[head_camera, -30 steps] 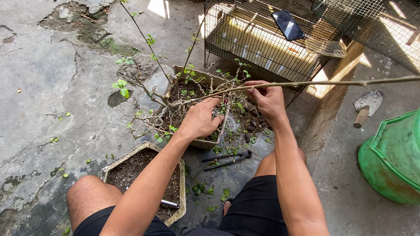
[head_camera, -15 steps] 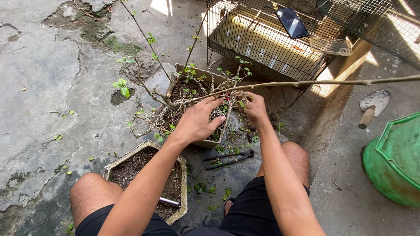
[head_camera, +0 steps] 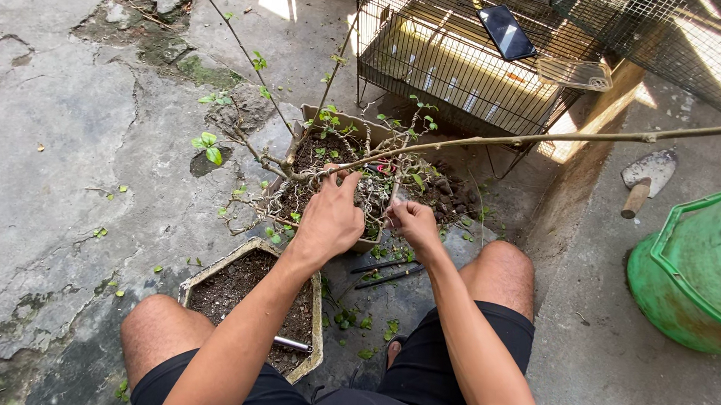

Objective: The person wraps wire around the branches of a bonsai tree by hand and using pliers, then cuts the wire with a pair of snips.

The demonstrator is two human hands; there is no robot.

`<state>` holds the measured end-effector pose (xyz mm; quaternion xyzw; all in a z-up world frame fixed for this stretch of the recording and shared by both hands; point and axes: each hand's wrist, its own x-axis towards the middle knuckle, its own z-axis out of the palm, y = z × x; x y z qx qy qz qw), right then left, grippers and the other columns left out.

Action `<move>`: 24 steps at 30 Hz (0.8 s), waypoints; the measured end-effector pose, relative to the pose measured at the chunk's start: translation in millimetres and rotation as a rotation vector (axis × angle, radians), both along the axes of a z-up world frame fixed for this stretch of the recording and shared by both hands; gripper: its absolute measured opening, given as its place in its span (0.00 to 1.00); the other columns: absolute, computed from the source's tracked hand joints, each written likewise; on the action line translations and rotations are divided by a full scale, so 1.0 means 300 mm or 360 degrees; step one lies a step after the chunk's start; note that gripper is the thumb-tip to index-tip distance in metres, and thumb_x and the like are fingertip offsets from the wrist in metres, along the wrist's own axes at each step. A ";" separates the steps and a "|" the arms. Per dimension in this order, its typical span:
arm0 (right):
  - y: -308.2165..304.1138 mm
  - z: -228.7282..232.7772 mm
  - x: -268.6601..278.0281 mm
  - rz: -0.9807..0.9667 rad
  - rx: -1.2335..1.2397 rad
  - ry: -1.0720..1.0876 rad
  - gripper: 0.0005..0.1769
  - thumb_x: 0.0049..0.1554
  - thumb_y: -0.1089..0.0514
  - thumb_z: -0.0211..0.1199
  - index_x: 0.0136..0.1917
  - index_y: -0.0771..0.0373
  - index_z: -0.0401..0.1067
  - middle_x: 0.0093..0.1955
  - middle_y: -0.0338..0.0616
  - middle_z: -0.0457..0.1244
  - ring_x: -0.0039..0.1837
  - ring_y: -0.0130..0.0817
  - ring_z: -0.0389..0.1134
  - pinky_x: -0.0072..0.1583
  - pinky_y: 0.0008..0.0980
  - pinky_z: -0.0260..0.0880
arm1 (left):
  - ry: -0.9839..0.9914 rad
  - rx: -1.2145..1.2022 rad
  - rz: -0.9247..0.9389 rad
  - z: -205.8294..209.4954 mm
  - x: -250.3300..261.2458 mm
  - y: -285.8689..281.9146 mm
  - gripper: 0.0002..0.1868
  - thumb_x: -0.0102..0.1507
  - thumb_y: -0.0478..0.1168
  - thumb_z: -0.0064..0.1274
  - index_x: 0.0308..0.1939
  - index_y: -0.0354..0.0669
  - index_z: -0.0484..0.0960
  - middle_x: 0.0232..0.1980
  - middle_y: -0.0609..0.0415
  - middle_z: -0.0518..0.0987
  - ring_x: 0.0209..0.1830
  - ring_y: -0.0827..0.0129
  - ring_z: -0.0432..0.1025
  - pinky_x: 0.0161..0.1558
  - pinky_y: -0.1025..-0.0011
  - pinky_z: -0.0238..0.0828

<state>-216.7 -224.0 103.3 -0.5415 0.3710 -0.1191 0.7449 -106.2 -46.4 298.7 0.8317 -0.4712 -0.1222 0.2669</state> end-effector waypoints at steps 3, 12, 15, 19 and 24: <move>0.023 0.066 0.010 -0.0215 -0.0964 0.0397 0.19 0.63 0.48 0.61 0.57 0.65 0.79 0.46 0.51 0.72 0.48 0.38 0.70 0.50 0.35 0.70 | -0.0089 -0.0056 0.0009 -0.002 0.005 -0.008 0.31 0.55 0.31 0.48 0.64 0.33 0.70 0.61 0.30 0.66 0.50 0.36 0.75 0.56 0.49 0.73; 0.112 0.193 0.081 -0.0247 -0.2060 0.0351 0.30 0.61 0.45 0.63 0.61 0.74 0.67 0.64 0.68 0.58 0.67 0.57 0.57 0.65 0.56 0.55 | 0.0113 0.0102 0.0034 0.003 0.033 -0.025 0.30 0.57 0.31 0.45 0.66 0.40 0.71 0.61 0.34 0.69 0.46 0.40 0.78 0.58 0.50 0.73; 0.137 0.196 0.125 -0.0334 -0.2165 -0.0233 0.18 0.66 0.51 0.58 0.62 0.67 0.71 0.57 0.54 0.67 0.59 0.48 0.66 0.61 0.50 0.64 | 0.0098 0.0065 0.0022 0.001 0.035 -0.023 0.30 0.56 0.31 0.46 0.65 0.39 0.71 0.61 0.35 0.70 0.49 0.39 0.76 0.58 0.50 0.72; 0.126 0.151 0.170 -0.0403 -0.1673 -0.0497 0.08 0.68 0.57 0.57 0.58 0.60 0.71 0.45 0.44 0.66 0.42 0.31 0.67 0.43 0.32 0.67 | 0.0124 0.0103 0.0018 -0.009 0.042 -0.015 0.29 0.57 0.32 0.46 0.64 0.39 0.71 0.62 0.34 0.69 0.48 0.39 0.76 0.58 0.50 0.72; 0.150 0.172 0.131 -0.0365 -0.1370 -0.0393 0.08 0.70 0.56 0.56 0.58 0.61 0.69 0.34 0.40 0.61 0.34 0.27 0.58 0.36 0.33 0.57 | -0.0005 -0.0038 -0.0028 -0.043 0.051 -0.012 0.22 0.64 0.34 0.43 0.63 0.37 0.71 0.62 0.34 0.72 0.50 0.41 0.76 0.57 0.50 0.72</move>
